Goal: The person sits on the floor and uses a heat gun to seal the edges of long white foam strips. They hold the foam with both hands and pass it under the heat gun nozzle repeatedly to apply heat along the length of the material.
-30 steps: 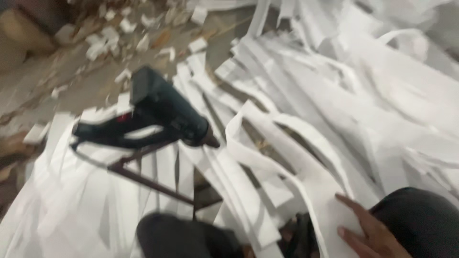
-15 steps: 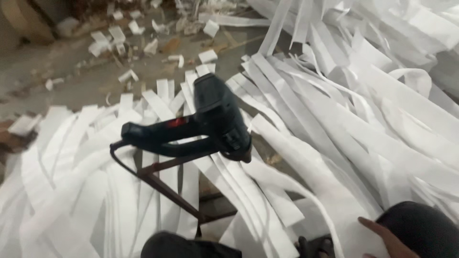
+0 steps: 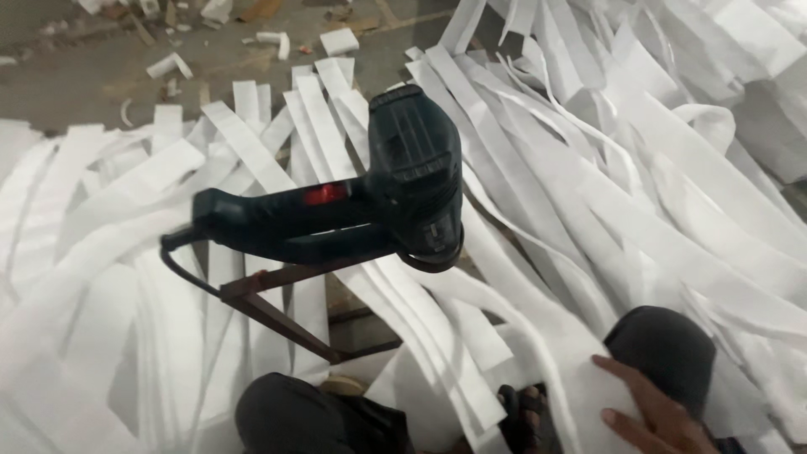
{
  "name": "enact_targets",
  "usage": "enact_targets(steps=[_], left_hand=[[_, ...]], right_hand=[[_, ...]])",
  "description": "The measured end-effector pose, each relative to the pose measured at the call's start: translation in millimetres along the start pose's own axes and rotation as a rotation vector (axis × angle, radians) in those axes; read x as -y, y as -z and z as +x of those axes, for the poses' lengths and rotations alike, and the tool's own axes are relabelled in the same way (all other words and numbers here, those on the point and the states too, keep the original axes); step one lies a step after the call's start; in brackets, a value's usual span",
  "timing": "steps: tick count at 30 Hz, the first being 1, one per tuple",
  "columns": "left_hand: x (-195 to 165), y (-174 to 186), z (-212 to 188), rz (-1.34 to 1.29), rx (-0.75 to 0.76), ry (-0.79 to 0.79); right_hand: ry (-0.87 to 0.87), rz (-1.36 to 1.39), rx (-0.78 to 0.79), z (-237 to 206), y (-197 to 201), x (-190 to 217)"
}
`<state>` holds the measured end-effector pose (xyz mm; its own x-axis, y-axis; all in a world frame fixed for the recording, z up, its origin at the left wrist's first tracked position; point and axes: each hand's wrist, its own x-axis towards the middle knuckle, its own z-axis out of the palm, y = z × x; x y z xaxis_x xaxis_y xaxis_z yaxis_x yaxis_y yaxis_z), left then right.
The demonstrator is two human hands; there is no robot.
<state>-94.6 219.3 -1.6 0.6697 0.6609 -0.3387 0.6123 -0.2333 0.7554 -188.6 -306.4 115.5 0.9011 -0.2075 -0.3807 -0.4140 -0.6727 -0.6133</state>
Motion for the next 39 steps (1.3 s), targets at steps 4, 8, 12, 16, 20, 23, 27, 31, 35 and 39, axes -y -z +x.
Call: enact_targets(steps=[4,8,12,16,20,23,27,31,35,39], left_hand=[[-17,14,-13,-0.022,-0.232,-0.275],[-22,6,-71,-0.134,-0.18,-0.634],[-33,-60,-149,-0.566,0.772,-0.229],[-69,-137,-199,-0.631,1.093,0.18],[-100,-170,-214,-0.667,0.974,0.201],[-100,-169,-212,-0.78,1.018,0.218],[-72,-160,-211,-0.761,1.083,0.296],[-52,-143,-213,-0.996,1.244,0.424],[-54,-116,-204,-1.054,1.199,0.25],[-73,-137,-195,-1.053,1.054,0.151]], right_hand=[[-0.075,0.304,0.252,-9,-6,40],[-0.321,0.432,0.306,-24,-14,77],[-0.249,0.453,0.303,-41,-20,88],[-0.25,0.214,0.334,-72,-15,70],[-0.27,-0.028,0.454,-121,-8,41],[-0.293,0.15,0.568,-147,-3,30],[-0.05,0.374,0.41,-124,-12,43],[-0.138,0.391,0.186,-73,-19,69],[0.212,0.813,0.193,-53,-17,86],[0.284,0.731,0.252,-31,-20,91]])
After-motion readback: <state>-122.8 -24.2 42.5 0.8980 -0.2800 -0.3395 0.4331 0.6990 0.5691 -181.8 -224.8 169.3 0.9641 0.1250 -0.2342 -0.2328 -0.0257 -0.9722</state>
